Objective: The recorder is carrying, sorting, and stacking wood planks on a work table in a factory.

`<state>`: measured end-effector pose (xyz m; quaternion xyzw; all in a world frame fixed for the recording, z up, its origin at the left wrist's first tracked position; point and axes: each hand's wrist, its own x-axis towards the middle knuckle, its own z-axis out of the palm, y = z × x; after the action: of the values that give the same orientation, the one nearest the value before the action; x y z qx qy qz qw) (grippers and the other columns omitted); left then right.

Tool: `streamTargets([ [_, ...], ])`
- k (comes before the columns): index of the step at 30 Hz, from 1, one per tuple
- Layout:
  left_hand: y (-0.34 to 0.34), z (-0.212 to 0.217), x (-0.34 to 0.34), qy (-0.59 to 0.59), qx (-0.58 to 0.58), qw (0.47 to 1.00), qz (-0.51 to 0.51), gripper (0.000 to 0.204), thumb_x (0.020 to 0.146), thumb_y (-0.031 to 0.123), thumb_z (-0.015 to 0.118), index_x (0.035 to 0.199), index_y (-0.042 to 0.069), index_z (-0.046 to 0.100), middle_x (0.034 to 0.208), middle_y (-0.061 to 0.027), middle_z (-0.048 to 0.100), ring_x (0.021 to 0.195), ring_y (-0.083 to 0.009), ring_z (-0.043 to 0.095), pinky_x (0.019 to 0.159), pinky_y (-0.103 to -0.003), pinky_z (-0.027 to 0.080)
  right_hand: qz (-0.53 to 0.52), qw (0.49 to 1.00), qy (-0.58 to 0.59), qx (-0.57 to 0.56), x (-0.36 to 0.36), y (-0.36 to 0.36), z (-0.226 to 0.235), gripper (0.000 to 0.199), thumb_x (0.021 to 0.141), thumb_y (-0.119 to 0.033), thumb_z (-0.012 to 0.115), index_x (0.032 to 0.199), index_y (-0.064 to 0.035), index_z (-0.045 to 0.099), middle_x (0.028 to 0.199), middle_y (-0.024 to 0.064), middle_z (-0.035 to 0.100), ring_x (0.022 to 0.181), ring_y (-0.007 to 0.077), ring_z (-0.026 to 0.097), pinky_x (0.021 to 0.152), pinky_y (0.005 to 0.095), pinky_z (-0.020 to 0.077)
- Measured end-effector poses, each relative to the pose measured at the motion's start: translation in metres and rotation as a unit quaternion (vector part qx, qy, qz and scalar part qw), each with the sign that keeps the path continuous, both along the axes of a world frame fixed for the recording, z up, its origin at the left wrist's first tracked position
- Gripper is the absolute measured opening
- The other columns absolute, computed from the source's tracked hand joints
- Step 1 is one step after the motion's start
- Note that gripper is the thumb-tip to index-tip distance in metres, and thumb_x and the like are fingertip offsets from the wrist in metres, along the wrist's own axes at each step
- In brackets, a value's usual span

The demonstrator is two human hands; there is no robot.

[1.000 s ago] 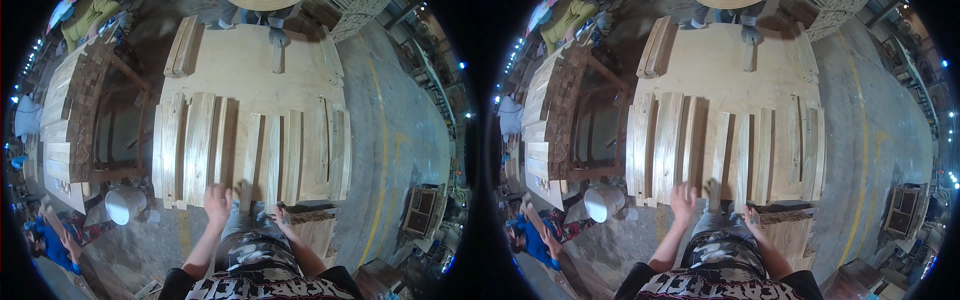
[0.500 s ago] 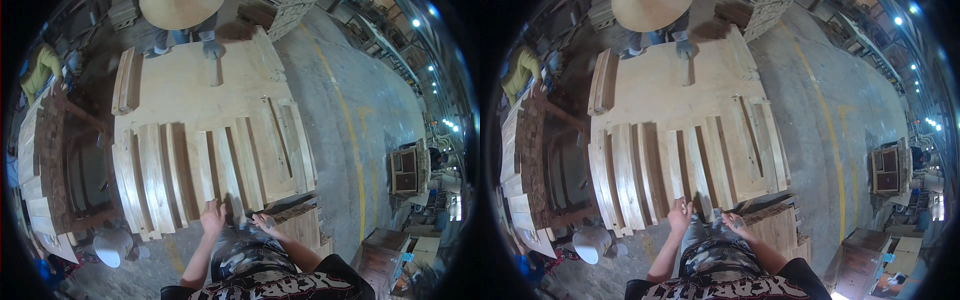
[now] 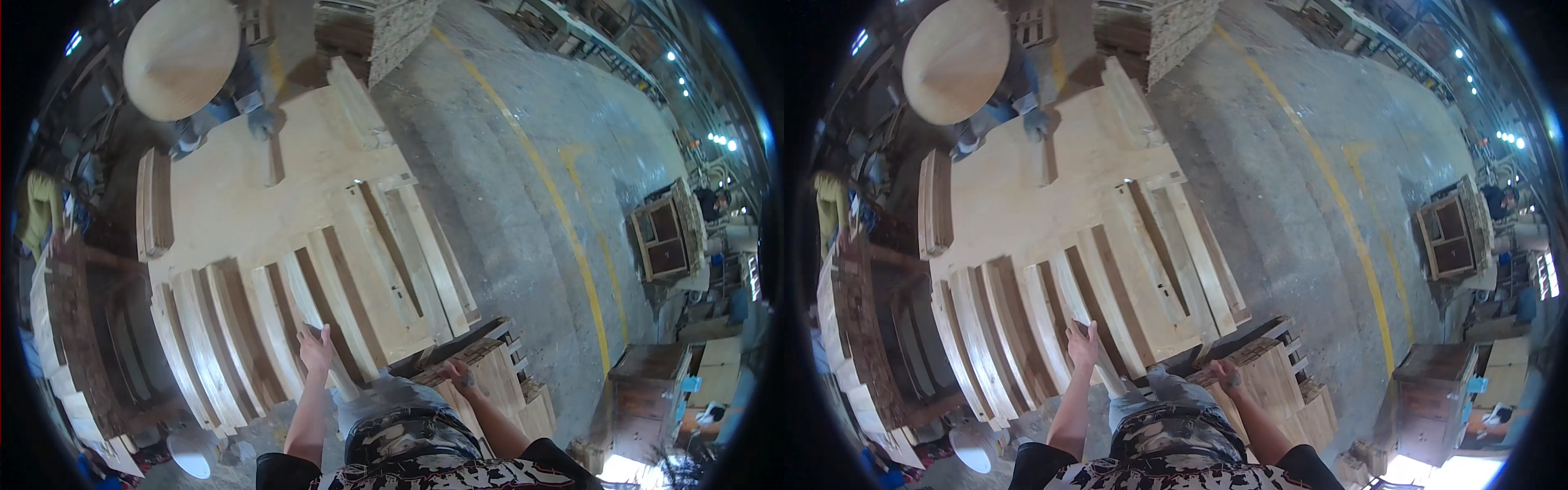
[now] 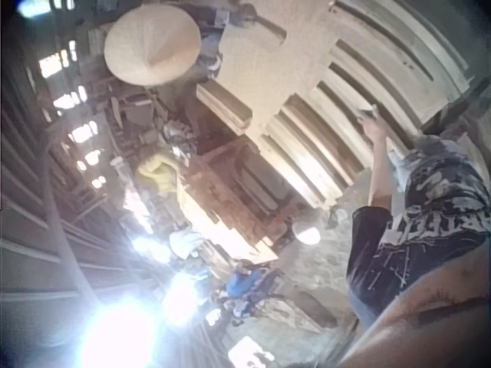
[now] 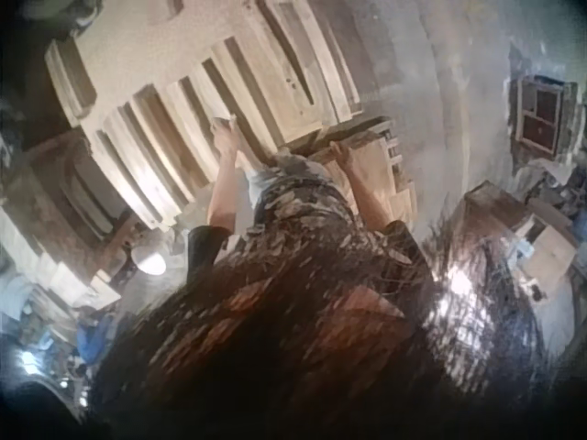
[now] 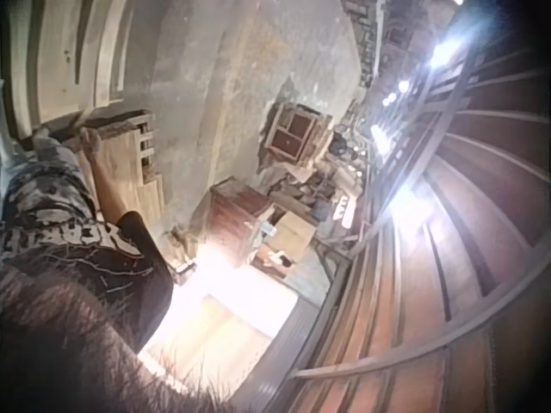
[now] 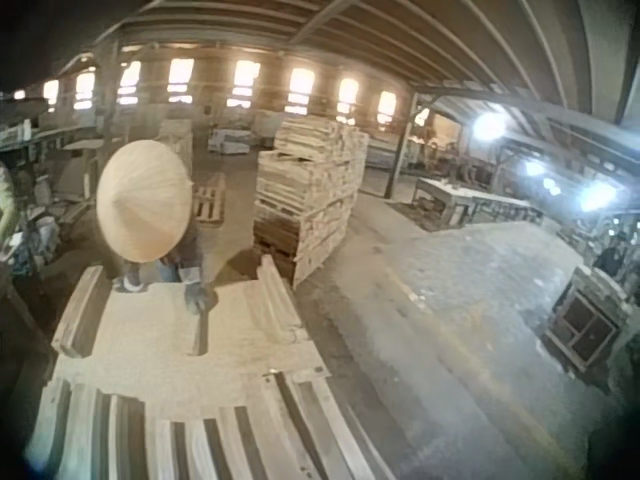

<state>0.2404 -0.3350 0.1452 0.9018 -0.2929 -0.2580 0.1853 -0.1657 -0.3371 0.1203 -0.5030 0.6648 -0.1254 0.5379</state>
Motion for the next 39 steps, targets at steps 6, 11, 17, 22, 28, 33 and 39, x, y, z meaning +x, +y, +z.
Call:
streamTargets([
  [6,-0.039,-0.028,-0.046,-0.027,-0.021,0.998,-0.047,0.081,0.090,0.054,0.058,0.142,-0.004,0.035,0.123,-0.0301,0.054,0.111,-0.0470,0.056,0.091,-0.052,0.047,-0.176,0.979,-0.078,0.068,-0.008,-0.039,0.020,0.041,0.100,-0.040,0.052,0.117,-0.0027,0.059,0.097,0.0105,0.069,0.083,0.0171,0.068,0.070,0.0308,0.0525],
  [11,-0.080,-0.028,-0.074,0.090,-0.136,0.984,-0.075,0.065,0.090,0.051,0.060,0.128,-0.001,0.049,0.107,-0.0274,0.059,0.101,-0.0442,0.059,0.088,-0.049,0.048,-0.173,0.980,-0.093,0.035,0.015,-0.074,0.028,0.039,0.102,-0.040,0.049,0.119,-0.0059,0.059,0.096,0.0086,0.069,0.084,0.0172,0.067,0.069,0.0307,0.0533],
  [17,-0.081,0.026,-0.065,0.095,-0.117,0.987,-0.049,0.058,0.091,0.044,0.062,0.131,0.004,0.050,0.108,-0.0233,0.060,0.095,-0.0403,0.061,0.084,-0.047,0.050,-0.130,0.983,-0.070,0.111,-0.016,-0.048,-0.012,0.051,0.097,-0.053,0.051,0.118,-0.0079,0.060,0.096,0.0091,0.070,0.080,0.0188,0.069,0.066,0.0326,0.0540],
  [22,-0.004,0.081,0.040,-0.157,-0.172,0.970,0.076,0.045,0.087,0.026,0.070,0.122,0.001,0.055,0.112,-0.0198,0.059,0.098,-0.0350,0.062,0.082,-0.044,0.050,-0.018,0.972,0.066,0.226,-0.070,0.012,-0.073,0.056,0.093,-0.056,0.056,0.119,-0.0066,0.059,0.094,0.0125,0.072,0.075,0.0218,0.069,0.063,0.0370,0.0525],
  [28,0.138,0.092,0.169,-0.305,0.019,0.936,0.172,0.080,0.079,0.033,0.075,0.141,-0.001,0.038,0.139,-0.0327,0.037,0.132,-0.0448,0.037,0.106,-0.055,0.032,0.004,0.954,0.129,0.270,-0.054,0.032,-0.055,0.059,0.094,-0.053,0.056,0.126,-0.0039,0.054,0.095,0.0135,0.072,0.076,0.0208,0.069,0.059,0.0339,0.0530],
  [33,0.164,0.073,0.194,-0.219,0.038,0.965,0.141,0.103,0.067,0.037,0.083,0.148,0.003,0.028,0.131,-0.0273,0.042,0.122,-0.0437,0.042,0.100,-0.055,0.036,0.003,0.978,0.095,0.188,0.010,0.021,-0.042,0.051,0.094,-0.049,0.058,0.122,-0.0059,0.058,0.093,0.0115,0.073,0.069,0.0206,0.068,0.059,0.0356,0.0526],
  [39,0.167,0.066,0.206,-0.205,-0.034,0.971,0.119,0.104,0.064,0.032,0.084,0.148,0.007,0.029,0.118,-0.0224,0.044,0.110,-0.0394,0.045,0.092,-0.052,0.039,0.152,0.987,0.045,-0.012,0.081,0.014,-0.016,0.042,0.096,-0.038,0.059,0.118,-0.0033,0.061,0.092,0.0104,0.072,0.072,0.0186,0.068,0.062,0.0307,0.0544],
])
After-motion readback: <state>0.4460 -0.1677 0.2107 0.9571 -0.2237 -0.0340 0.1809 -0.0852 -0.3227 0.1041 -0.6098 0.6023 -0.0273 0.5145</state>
